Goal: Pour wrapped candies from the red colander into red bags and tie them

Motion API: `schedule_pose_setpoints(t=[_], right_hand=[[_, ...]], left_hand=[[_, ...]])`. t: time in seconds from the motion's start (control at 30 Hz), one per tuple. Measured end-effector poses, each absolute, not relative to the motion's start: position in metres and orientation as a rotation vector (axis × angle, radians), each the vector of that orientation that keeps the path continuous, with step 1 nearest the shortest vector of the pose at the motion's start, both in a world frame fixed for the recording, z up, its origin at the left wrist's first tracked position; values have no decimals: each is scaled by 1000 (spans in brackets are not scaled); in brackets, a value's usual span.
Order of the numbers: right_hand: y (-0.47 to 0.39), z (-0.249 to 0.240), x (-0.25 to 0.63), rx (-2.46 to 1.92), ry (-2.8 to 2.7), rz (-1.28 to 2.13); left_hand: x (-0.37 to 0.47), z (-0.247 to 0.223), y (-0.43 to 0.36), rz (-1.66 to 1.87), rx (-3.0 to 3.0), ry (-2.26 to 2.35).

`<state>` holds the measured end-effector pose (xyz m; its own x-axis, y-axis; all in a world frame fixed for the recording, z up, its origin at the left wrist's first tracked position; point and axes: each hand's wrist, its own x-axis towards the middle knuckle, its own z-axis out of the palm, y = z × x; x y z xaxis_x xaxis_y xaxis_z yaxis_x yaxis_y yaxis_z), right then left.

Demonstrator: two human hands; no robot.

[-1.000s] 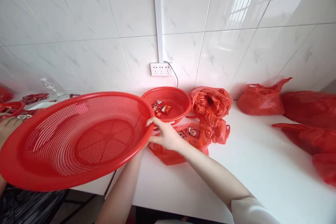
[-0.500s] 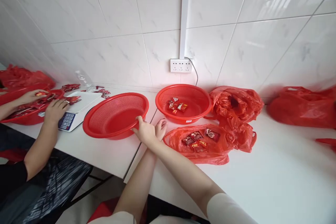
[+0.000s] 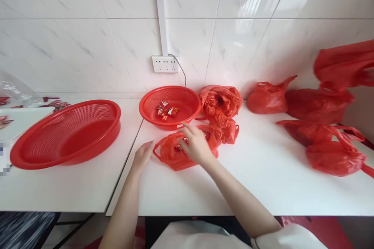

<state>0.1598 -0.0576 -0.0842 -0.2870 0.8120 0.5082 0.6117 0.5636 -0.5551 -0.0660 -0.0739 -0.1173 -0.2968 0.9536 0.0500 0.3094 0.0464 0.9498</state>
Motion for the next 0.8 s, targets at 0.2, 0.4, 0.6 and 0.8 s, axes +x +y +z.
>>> schedule_pose_setpoints(t=[0.2, 0.4, 0.6, 0.8], right_hand=[[-46, -129, 263, -1860, -1624, 144], [-43, -107, 284, -1727, -1646, 476], [-37, -18, 280, -1117, -1194, 576], [-35, 28, 241, -778, -1176, 684]], left_hand=[[-69, -135, -91, 1125, 1289, 1675], [-62, -86, -76, 1449, 1114, 1514], [-47, -6, -59, 1682, 1173, 1073], [-7, 46, -58, 1499, 1369, 856]])
